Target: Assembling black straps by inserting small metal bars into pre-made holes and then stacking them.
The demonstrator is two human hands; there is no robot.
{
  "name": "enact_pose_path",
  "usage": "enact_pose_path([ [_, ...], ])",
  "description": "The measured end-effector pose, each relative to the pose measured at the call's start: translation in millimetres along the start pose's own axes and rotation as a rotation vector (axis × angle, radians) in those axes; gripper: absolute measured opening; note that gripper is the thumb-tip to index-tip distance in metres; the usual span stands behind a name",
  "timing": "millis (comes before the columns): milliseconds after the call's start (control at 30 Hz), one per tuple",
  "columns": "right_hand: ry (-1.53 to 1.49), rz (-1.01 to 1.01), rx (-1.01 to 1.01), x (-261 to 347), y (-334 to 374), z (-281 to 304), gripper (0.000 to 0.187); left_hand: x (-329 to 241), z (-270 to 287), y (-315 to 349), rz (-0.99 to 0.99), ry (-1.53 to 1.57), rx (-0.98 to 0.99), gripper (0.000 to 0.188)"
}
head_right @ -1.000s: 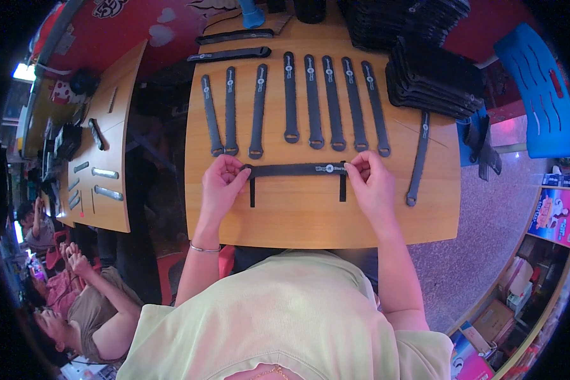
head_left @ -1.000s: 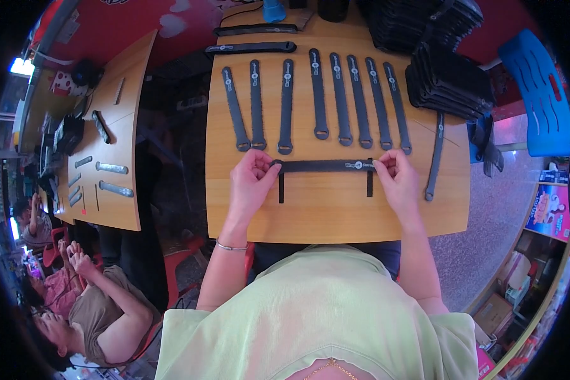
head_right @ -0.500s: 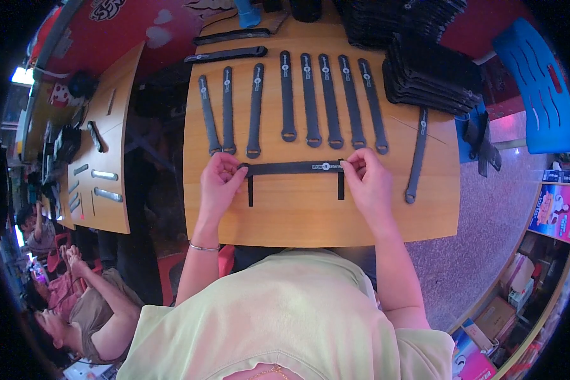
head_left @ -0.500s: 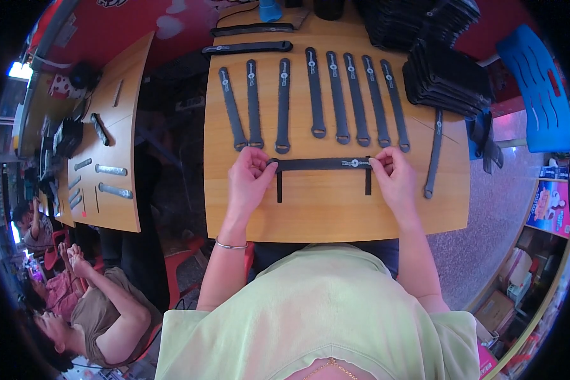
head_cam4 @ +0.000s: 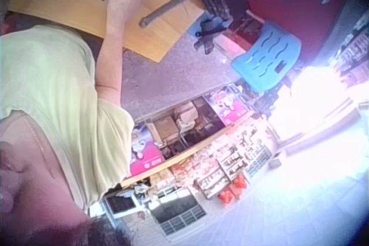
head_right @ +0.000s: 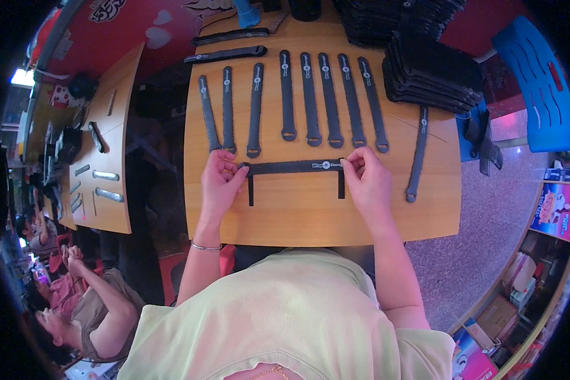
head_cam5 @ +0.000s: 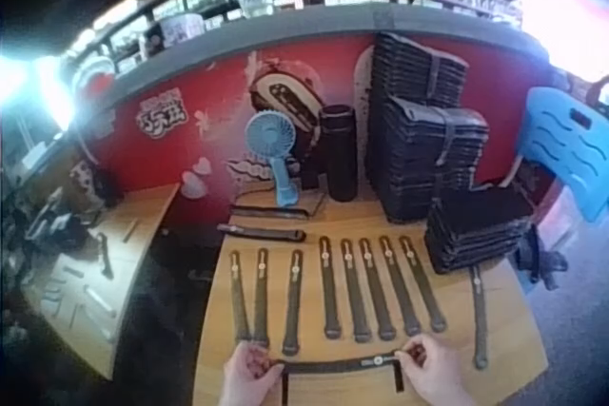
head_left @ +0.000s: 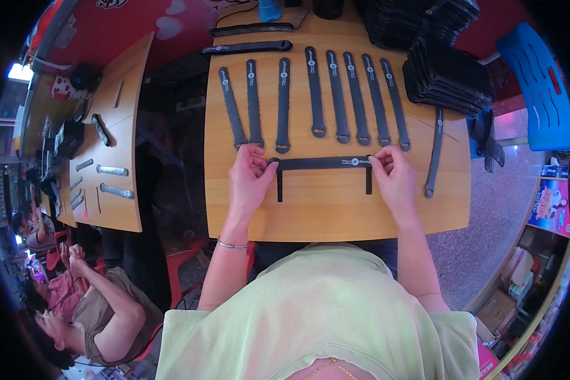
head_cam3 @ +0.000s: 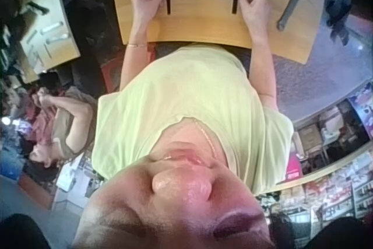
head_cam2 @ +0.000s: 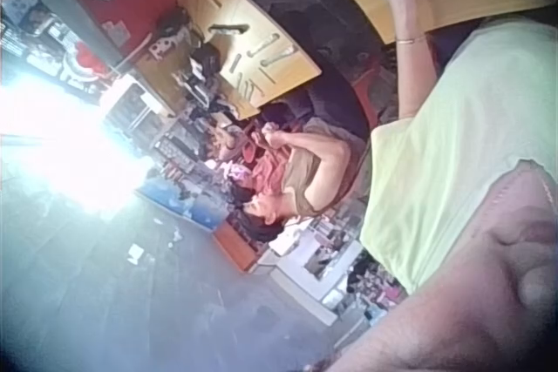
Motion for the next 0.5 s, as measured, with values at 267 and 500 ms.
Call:
enact_pose_path([
  [267,0.009,0.003,-0.011,0.4,1.7,-1.0,0.013,2.1,0.2,0.2,-0.011,-0.024,-0.012,0.029],
  [500,0.101,0.107,-0.052,6.7,5.6,-3.3,0.016,-6.6,-0.3,3.5,-0.037,-0.069,-0.031,0.03],
])
Point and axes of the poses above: each hand's wrist, its own y-axis away from the middle knuckle, its own z-axis out of the back of the hand, x = y × z, the point moved 7 cm from there along -y, towards the middle knuckle, and after that the axes turned 8 degrees about -z, right-handed, at the moved point
